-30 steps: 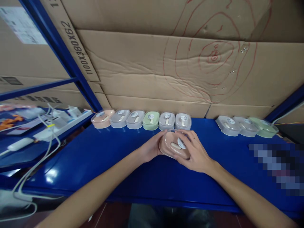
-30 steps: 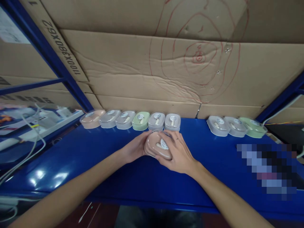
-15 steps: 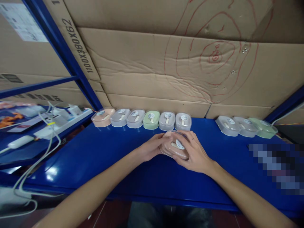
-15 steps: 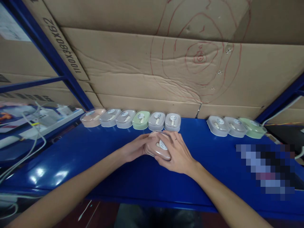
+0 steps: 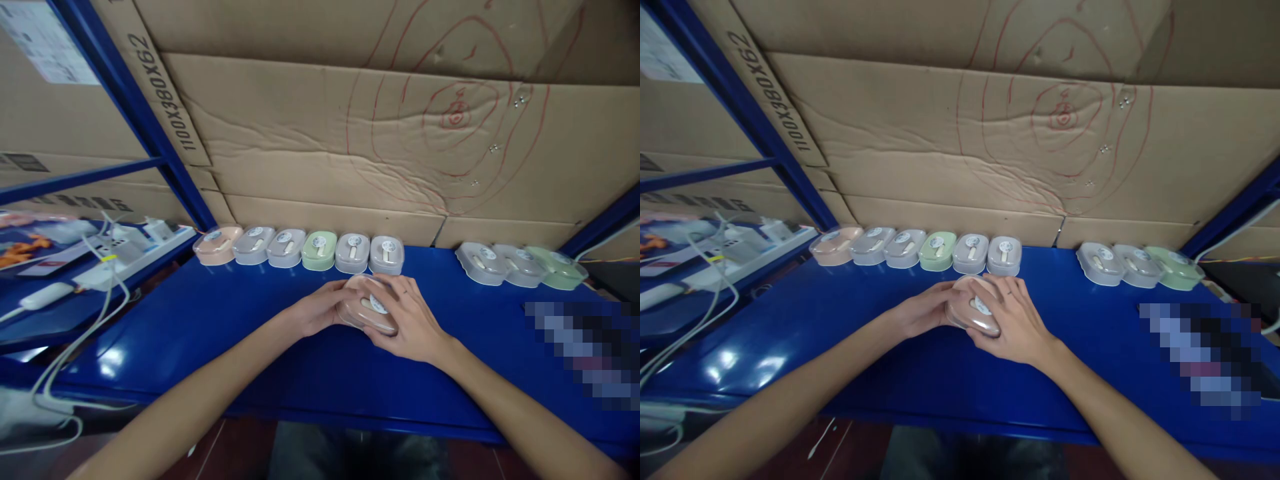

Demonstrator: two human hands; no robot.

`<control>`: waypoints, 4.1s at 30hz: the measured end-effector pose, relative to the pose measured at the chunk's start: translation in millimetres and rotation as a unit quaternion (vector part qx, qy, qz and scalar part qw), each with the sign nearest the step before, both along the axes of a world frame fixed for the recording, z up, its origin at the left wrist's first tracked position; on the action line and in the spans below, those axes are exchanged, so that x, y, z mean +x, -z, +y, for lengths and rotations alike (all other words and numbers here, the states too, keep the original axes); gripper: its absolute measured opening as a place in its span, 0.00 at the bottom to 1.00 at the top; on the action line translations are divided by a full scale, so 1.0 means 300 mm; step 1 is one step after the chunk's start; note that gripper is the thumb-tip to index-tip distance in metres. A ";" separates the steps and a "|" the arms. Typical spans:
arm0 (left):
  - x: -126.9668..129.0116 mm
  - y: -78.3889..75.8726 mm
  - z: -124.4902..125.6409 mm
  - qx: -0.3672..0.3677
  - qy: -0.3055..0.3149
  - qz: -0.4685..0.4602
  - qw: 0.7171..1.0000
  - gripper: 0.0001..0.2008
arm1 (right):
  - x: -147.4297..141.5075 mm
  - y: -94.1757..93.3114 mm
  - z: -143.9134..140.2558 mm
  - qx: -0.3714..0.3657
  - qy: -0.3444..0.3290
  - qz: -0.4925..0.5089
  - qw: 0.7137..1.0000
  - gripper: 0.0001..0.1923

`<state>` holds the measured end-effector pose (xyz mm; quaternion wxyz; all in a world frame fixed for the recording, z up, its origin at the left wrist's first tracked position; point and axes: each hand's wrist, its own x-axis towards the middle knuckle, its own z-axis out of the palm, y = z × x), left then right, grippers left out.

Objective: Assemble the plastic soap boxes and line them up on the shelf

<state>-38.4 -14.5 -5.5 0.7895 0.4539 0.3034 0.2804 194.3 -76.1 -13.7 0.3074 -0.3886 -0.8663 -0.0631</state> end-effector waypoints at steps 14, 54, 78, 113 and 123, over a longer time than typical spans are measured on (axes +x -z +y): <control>-0.013 0.009 0.011 0.014 -0.012 -0.006 1.000 0.25 | 0.022 0.019 0.036 -0.192 -0.034 0.290 0.937 0.24; -0.022 0.014 0.040 0.043 -0.060 0.004 0.997 0.27 | 0.008 0.022 0.058 -0.542 -0.039 0.581 0.606 0.27; -0.036 0.013 0.056 0.024 -0.020 -0.002 1.000 0.29 | 0.043 0.014 0.023 -0.104 -0.050 0.143 0.983 0.43; -0.075 0.015 0.114 0.021 -0.019 0.019 0.999 0.24 | 0.516 0.080 0.190 0.117 0.475 -0.208 0.847 0.36; -0.081 0.026 0.125 0.025 -0.008 0.008 1.000 0.26 | 0.535 0.097 0.246 0.080 0.509 -0.160 0.842 0.39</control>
